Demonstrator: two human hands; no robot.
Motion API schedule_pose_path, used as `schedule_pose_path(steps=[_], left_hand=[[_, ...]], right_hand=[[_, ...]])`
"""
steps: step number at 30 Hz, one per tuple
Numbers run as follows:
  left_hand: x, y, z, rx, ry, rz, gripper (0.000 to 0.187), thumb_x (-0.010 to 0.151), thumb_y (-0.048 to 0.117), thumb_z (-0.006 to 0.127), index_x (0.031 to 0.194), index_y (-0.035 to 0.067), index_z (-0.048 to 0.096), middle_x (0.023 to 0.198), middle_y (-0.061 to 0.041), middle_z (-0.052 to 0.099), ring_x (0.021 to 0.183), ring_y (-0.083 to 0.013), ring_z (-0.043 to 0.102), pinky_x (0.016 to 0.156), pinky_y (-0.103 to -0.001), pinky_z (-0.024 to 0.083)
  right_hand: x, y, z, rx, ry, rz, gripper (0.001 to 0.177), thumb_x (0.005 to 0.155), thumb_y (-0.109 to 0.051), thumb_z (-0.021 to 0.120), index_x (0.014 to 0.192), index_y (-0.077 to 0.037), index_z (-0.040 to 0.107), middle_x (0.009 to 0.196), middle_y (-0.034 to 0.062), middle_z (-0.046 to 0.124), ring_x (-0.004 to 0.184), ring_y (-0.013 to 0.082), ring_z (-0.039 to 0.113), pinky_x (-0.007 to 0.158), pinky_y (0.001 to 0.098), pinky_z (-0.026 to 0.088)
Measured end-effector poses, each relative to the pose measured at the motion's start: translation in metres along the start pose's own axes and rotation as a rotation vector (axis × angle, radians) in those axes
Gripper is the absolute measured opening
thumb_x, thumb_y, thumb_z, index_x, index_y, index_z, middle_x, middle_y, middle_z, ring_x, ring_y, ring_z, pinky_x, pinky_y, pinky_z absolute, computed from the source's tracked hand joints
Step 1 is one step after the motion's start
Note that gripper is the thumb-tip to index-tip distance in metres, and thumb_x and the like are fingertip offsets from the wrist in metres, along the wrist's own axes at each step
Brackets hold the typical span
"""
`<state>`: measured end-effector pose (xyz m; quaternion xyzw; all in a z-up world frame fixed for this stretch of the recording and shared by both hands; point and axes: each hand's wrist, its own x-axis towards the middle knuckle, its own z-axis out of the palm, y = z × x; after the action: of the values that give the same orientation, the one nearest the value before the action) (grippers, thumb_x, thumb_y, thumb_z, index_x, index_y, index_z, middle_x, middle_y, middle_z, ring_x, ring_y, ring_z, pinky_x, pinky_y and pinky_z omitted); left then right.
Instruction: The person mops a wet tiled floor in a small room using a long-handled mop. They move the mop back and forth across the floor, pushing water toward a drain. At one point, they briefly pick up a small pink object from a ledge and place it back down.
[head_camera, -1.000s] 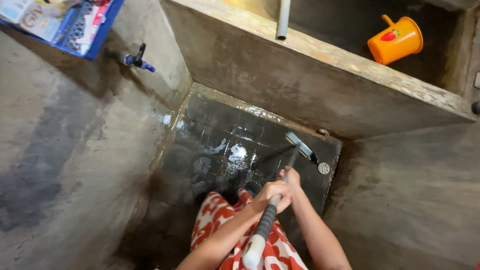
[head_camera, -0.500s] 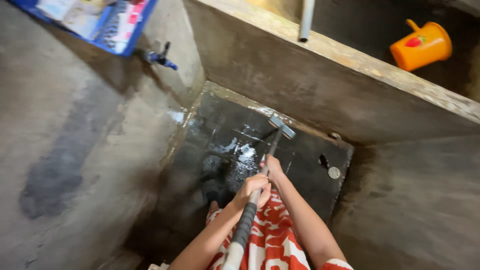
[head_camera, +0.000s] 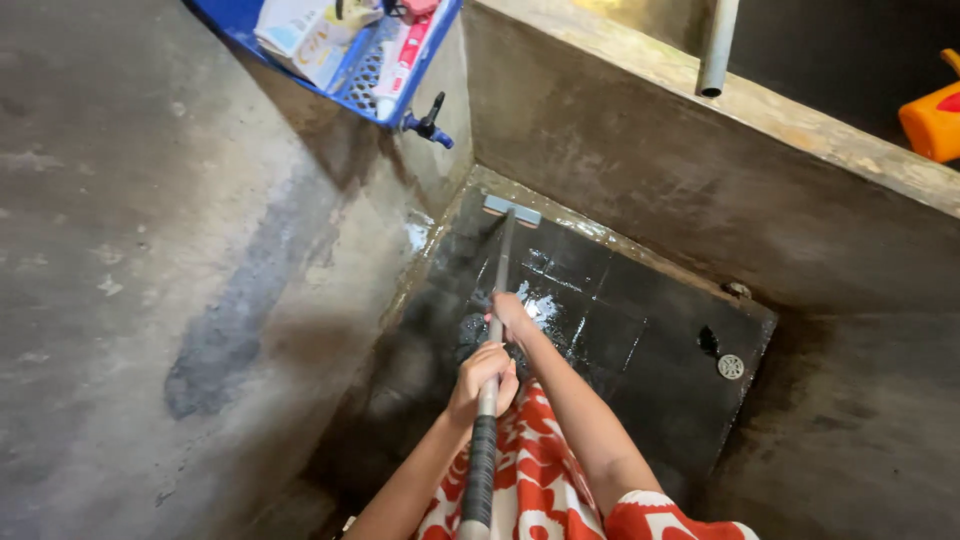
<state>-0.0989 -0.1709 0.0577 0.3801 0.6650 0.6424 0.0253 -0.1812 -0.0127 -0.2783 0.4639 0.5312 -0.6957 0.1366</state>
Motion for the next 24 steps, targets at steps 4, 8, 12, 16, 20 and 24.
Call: schedule_pose_path(steps=[4, 8, 12, 16, 20, 24], left_hand=[[-0.038, -0.035, 0.005, 0.062, -0.063, -0.008, 0.025, 0.099, -0.004, 0.072, 0.079, 0.004, 0.06, 0.076, -0.019, 0.067, 0.075, -0.0467, 0.072, 0.101, -0.059, 0.063], [-0.021, -0.011, 0.016, -0.023, -0.026, -0.05, 0.026, 0.1, 0.001, 0.075, 0.079, 0.006, 0.061, 0.076, -0.014, 0.065, 0.076, -0.0413, 0.07, 0.107, -0.057, 0.061], [-0.007, -0.02, 0.043, -0.076, 0.022, -0.061, 0.03, 0.1, 0.005, 0.081, 0.076, 0.01, 0.064, 0.075, -0.011, 0.068, 0.075, -0.0365, 0.07, 0.111, -0.054, 0.059], [0.011, -0.004, 0.082, -0.186, -0.039, -0.043, 0.026, 0.095, 0.004, 0.08, 0.075, 0.014, 0.067, 0.073, -0.004, 0.068, 0.071, -0.03, 0.067, 0.093, -0.043, 0.062], [0.009, -0.004, 0.156, -0.167, -0.104, 0.079, 0.028, 0.094, 0.002, 0.08, 0.073, 0.014, 0.066, 0.072, -0.008, 0.069, 0.068, -0.0364, 0.069, 0.08, -0.044, 0.06], [0.0, -0.01, 0.23, -0.282, -0.231, 0.105, 0.021, 0.096, 0.011, 0.083, 0.08, 0.011, 0.069, 0.077, -0.011, 0.072, 0.073, -0.0384, 0.072, 0.082, -0.049, 0.061]], right_hand=[[-0.021, 0.002, 0.011, 0.081, -0.049, -0.01, 0.03, 0.102, -0.018, 0.07, 0.124, 0.003, 0.067, 0.081, 0.0149, 0.071, 0.053, 0.0269, 0.077, 0.051, 0.0421, 0.067], [-0.06, -0.013, -0.005, 0.144, 0.011, -0.023, 0.022, 0.1, -0.018, 0.073, 0.115, -0.002, 0.07, 0.076, 0.0128, 0.072, 0.051, 0.0238, 0.076, 0.05, 0.0385, 0.065], [-0.013, 0.008, -0.036, 0.181, 0.123, -0.017, 0.027, 0.097, -0.026, 0.08, 0.108, -0.002, 0.077, 0.08, 0.0153, 0.08, 0.055, 0.0236, 0.079, 0.052, 0.0481, 0.066], [-0.074, -0.015, -0.111, 0.245, 0.203, 0.006, 0.026, 0.102, -0.022, 0.076, 0.118, -0.004, 0.084, 0.086, 0.0146, 0.082, 0.064, 0.0245, 0.081, 0.06, 0.045, 0.067], [-0.131, -0.034, -0.187, 0.466, 0.174, 0.119, 0.02, 0.108, -0.025, 0.067, 0.097, -0.01, 0.072, 0.073, -0.0014, 0.06, 0.054, 0.0152, 0.062, 0.053, 0.0369, 0.054], [-0.206, -0.062, -0.251, 0.518, 0.102, 0.163, 0.036, 0.123, -0.029, 0.046, 0.091, -0.014, 0.052, 0.067, -0.011, 0.04, 0.052, 0.0049, 0.044, 0.054, 0.024, 0.041]])
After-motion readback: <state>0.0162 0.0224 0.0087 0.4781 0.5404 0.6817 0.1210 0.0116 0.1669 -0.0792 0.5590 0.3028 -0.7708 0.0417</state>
